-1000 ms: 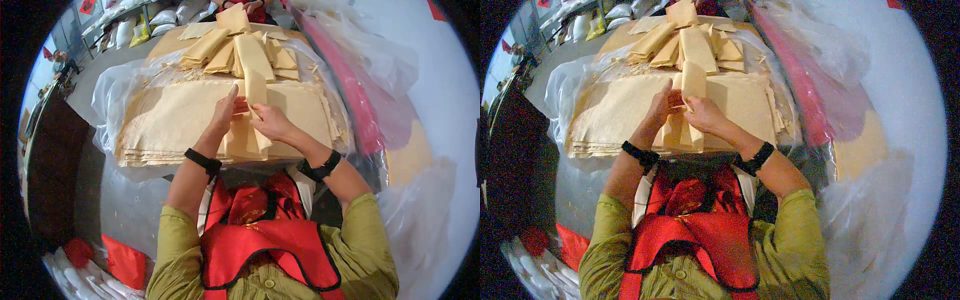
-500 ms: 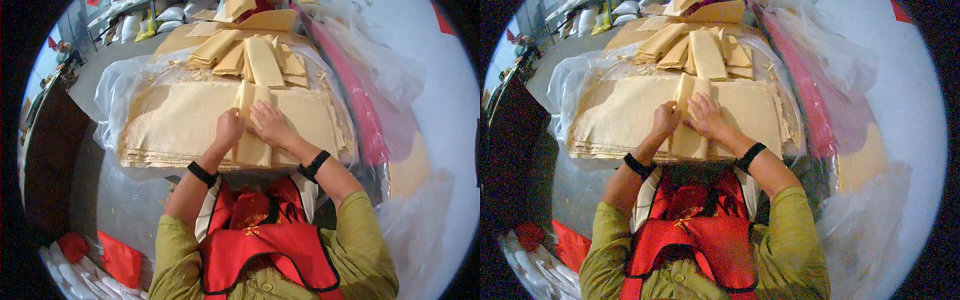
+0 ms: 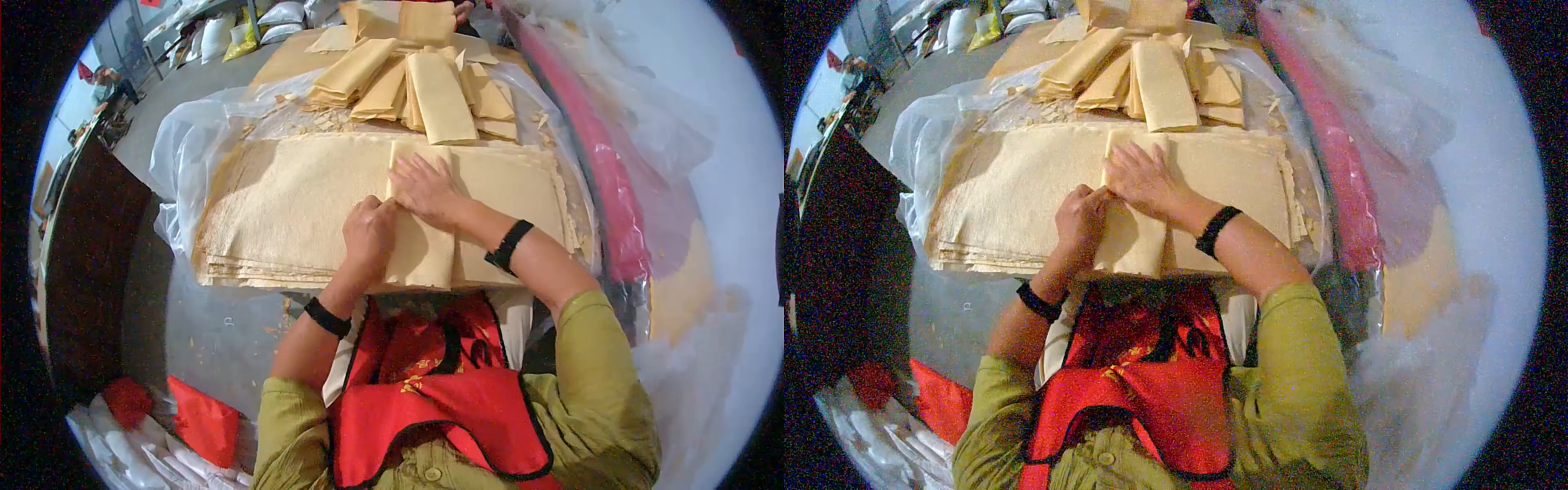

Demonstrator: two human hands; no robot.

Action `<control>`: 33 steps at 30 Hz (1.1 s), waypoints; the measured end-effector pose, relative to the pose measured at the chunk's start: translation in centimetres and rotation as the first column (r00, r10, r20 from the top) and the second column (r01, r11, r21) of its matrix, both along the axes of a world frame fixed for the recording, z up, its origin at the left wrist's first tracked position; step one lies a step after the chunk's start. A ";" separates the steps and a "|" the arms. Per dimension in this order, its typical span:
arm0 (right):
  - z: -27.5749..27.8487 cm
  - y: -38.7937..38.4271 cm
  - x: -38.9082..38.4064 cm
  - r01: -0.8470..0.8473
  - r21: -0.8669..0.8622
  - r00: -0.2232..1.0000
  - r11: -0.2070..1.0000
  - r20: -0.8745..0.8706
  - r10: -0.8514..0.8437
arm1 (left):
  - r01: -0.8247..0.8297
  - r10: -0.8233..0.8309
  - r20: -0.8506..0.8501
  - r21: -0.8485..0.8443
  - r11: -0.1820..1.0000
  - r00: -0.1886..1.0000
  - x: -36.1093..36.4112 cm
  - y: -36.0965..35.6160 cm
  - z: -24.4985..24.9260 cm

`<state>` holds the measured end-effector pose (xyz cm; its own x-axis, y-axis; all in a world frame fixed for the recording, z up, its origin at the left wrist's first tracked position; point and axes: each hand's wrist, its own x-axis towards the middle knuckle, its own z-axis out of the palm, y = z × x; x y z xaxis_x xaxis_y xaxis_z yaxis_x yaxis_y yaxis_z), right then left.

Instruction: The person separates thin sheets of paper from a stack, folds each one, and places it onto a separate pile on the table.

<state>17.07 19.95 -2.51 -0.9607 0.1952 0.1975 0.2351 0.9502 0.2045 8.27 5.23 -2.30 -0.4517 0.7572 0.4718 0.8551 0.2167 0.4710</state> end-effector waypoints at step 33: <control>1.4 -8.4 9.1 -0.138 -0.973 0.910 -0.186 -0.050 -0.412 | -0.254 -0.398 0.914 0.368 0.894 -0.077 -3.5 0.4 1.8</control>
<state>26.15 11.53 -1.11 -0.8240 0.5351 -0.1863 0.1627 -0.0915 -0.9824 4.73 5.64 -0.50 -0.6122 0.7611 -0.2141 -0.5749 -0.2427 0.7814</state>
